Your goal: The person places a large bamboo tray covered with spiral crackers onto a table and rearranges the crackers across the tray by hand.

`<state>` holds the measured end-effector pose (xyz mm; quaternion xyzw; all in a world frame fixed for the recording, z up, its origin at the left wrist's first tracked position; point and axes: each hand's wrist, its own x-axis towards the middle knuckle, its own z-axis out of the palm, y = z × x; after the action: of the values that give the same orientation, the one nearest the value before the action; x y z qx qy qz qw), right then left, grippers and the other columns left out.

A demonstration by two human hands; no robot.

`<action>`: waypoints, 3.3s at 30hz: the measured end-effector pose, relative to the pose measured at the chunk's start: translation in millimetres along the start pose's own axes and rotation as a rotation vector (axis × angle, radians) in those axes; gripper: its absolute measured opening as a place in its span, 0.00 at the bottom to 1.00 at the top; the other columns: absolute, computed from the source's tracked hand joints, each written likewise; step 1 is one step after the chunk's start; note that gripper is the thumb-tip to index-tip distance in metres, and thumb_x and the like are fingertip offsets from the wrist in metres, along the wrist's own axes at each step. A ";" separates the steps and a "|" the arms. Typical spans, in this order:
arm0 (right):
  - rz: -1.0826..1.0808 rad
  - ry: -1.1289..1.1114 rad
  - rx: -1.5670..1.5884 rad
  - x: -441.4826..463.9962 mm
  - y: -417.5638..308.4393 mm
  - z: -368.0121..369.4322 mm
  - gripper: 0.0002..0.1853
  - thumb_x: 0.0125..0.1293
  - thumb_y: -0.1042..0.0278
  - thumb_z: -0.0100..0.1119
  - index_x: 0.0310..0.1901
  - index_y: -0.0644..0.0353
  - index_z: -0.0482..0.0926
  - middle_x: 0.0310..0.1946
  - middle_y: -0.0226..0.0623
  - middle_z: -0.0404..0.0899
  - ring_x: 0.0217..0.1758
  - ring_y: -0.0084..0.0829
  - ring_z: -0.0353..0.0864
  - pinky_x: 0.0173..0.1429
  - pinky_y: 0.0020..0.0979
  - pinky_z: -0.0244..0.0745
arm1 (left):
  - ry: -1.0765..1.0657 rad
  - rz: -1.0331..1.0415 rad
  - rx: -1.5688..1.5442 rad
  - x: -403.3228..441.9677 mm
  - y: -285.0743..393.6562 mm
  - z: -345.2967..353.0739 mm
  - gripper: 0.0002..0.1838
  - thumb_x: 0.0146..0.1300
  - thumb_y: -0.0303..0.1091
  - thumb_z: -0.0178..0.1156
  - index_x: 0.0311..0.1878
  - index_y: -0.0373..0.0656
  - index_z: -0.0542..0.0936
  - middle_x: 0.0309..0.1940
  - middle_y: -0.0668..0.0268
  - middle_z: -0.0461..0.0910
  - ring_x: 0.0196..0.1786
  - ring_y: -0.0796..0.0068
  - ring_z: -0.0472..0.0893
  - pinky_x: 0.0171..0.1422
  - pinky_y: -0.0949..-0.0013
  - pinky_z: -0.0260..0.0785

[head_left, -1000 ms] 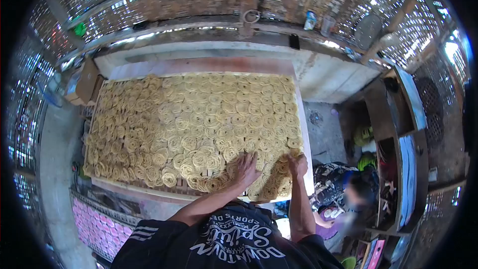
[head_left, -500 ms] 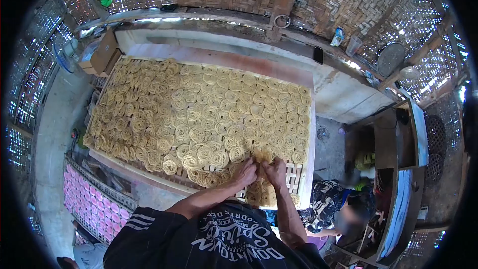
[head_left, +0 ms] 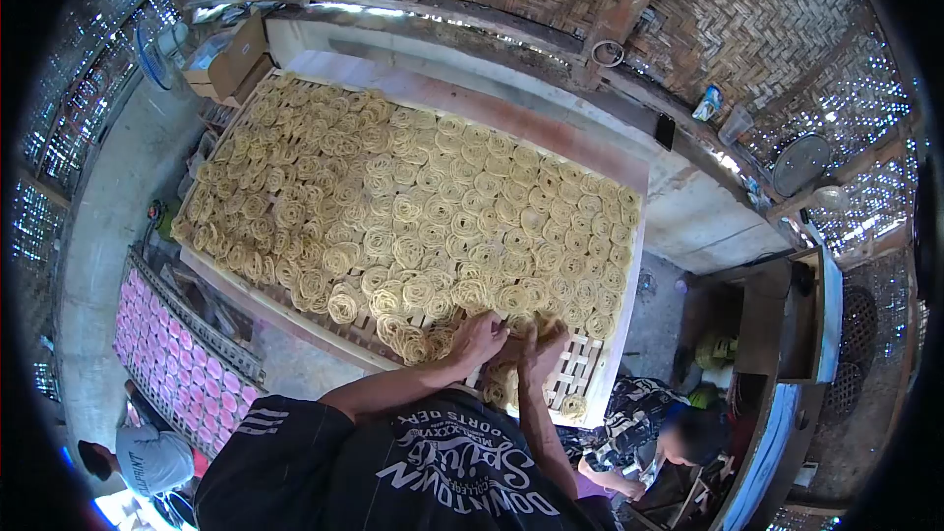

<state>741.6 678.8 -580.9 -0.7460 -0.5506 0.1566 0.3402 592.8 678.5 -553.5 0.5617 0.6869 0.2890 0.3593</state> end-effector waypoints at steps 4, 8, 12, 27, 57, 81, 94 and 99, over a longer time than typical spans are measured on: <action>0.073 0.020 0.273 4.6 -25.0 3.9 0.28 0.59 0.68 0.69 0.57 0.68 0.66 0.48 0.50 0.74 0.49 0.46 0.76 0.60 0.40 0.72 | -0.015 0.058 -0.002 3.6 -9.4 2.8 0.18 0.60 0.38 0.66 0.50 0.40 0.78 0.38 0.54 0.84 0.43 0.53 0.84 0.48 0.56 0.76; 0.653 -0.370 0.824 23.7 -19.7 2.1 0.23 0.59 0.78 0.65 0.57 0.69 0.72 0.51 0.46 0.75 0.50 0.29 0.78 0.50 0.30 0.77 | 0.042 0.062 -0.084 -4.5 -8.9 -11.4 0.24 0.58 0.34 0.65 0.58 0.39 0.74 0.40 0.49 0.83 0.44 0.48 0.83 0.51 0.52 0.76; 0.203 -0.479 0.563 18.0 -62.2 -27.6 0.23 0.63 0.74 0.66 0.59 0.70 0.74 0.54 0.46 0.77 0.49 0.32 0.80 0.51 0.31 0.78 | 0.005 0.096 -0.164 -10.2 -10.1 -27.7 0.30 0.57 0.30 0.64 0.64 0.37 0.71 0.43 0.46 0.83 0.46 0.45 0.82 0.54 0.51 0.75; -0.050 -0.038 -0.188 -91.9 41.2 -87.2 0.31 0.68 0.59 0.61 0.67 0.67 0.66 0.70 0.60 0.60 0.74 0.59 0.57 0.77 0.54 0.52 | -0.348 0.955 0.357 -27.9 -6.4 20.0 0.55 0.51 0.68 0.64 0.76 0.44 0.61 0.72 0.51 0.61 0.76 0.50 0.59 0.78 0.45 0.52; 0.340 -0.149 0.552 -2.9 -15.0 -77.9 0.29 0.73 0.53 0.58 0.63 0.74 0.72 0.53 0.45 0.80 0.49 0.29 0.79 0.52 0.29 0.74 | -0.374 0.105 -0.264 -2.0 32.6 -9.5 0.19 0.62 0.39 0.64 0.55 0.41 0.80 0.38 0.52 0.85 0.36 0.62 0.86 0.38 0.63 0.80; -0.523 -0.157 -0.044 57.1 -14.3 -16.8 0.31 0.63 0.40 0.57 0.56 0.59 0.77 0.67 0.53 0.67 0.73 0.60 0.58 0.73 0.59 0.53 | 0.174 0.411 0.612 30.0 -71.2 -81.4 0.41 0.61 0.59 0.62 0.74 0.52 0.66 0.79 0.57 0.53 0.81 0.50 0.47 0.83 0.46 0.35; -0.852 -0.587 -0.188 24.8 -101.8 56.2 0.43 0.65 0.30 0.53 0.64 0.65 0.73 0.73 0.52 0.62 0.80 0.58 0.48 0.77 0.70 0.32 | 0.169 0.203 0.715 17.6 -112.4 -121.0 0.34 0.66 0.59 0.56 0.69 0.50 0.72 0.74 0.59 0.64 0.78 0.61 0.58 0.80 0.46 0.45; -0.771 -0.526 -0.038 74.5 -143.0 86.7 0.45 0.59 0.31 0.61 0.68 0.60 0.70 0.74 0.54 0.59 0.80 0.56 0.49 0.78 0.66 0.35 | 0.252 0.193 0.663 83.7 -94.5 -152.6 0.40 0.58 0.52 0.66 0.71 0.47 0.69 0.71 0.53 0.65 0.76 0.51 0.58 0.79 0.47 0.48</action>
<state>612.3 800.1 -535.4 -0.4281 -0.8579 0.1925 0.2089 405.4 742.4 -555.7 0.6699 0.7259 0.1501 0.0412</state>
